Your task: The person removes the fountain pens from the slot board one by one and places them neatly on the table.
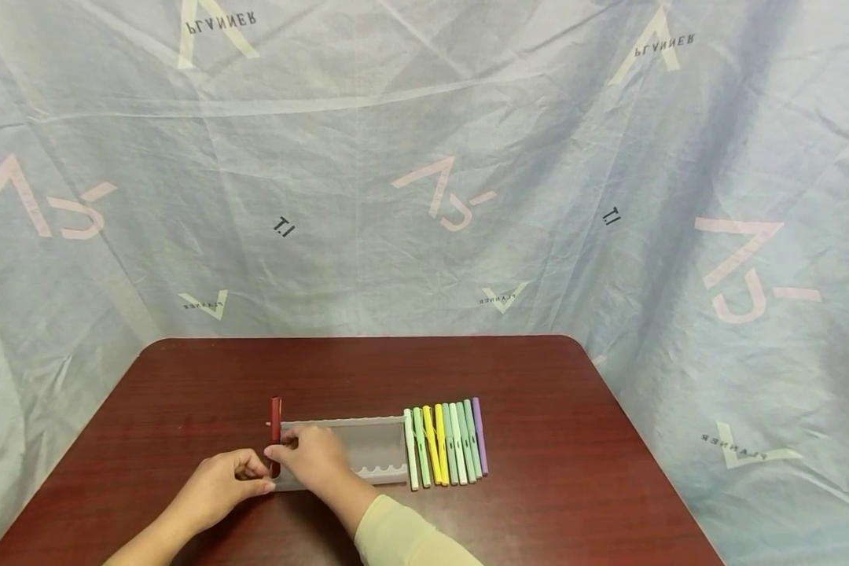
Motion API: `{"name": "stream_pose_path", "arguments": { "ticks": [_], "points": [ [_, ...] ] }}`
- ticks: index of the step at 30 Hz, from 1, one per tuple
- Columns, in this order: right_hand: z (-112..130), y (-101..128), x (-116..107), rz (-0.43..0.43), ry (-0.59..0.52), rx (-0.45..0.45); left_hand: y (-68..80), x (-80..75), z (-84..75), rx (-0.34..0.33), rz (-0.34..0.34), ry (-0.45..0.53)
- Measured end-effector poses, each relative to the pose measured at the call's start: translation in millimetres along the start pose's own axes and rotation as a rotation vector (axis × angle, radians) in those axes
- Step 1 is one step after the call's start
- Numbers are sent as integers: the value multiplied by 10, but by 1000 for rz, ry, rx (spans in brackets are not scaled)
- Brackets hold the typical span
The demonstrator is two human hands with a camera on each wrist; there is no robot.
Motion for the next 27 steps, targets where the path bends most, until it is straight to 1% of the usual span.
{"name": "stream_pose_path", "arguments": {
  "ticks": [7,16,19,21,24,27],
  "points": [
    [20,0,11,-16,56,-43,-10,3,2,6,-14,-13],
    [61,11,16,-5,32,-109,-4,-4,-3,14,-29,-16],
    [83,11,-18,-25,-16,-123,5,-9,-9,29,-39,-16],
    [96,13,-51,-38,-75,-127,5,-7,-6,34,-42,-18],
    [96,20,-87,-28,-204,-129,6,-5,-1,35,-39,-17],
    [70,19,-94,17,-359,-94,-2,-1,3,34,-31,-15]
  ]
}}
Point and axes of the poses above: each hand's wrist, its own y-axis away from the middle knuckle, its own x-axis out of the palm, z = x × y, the point moved 4 cm from there along -y, towards the middle knuckle, and after that the axes turned 2 degrees about z, right-handed, at the moved point
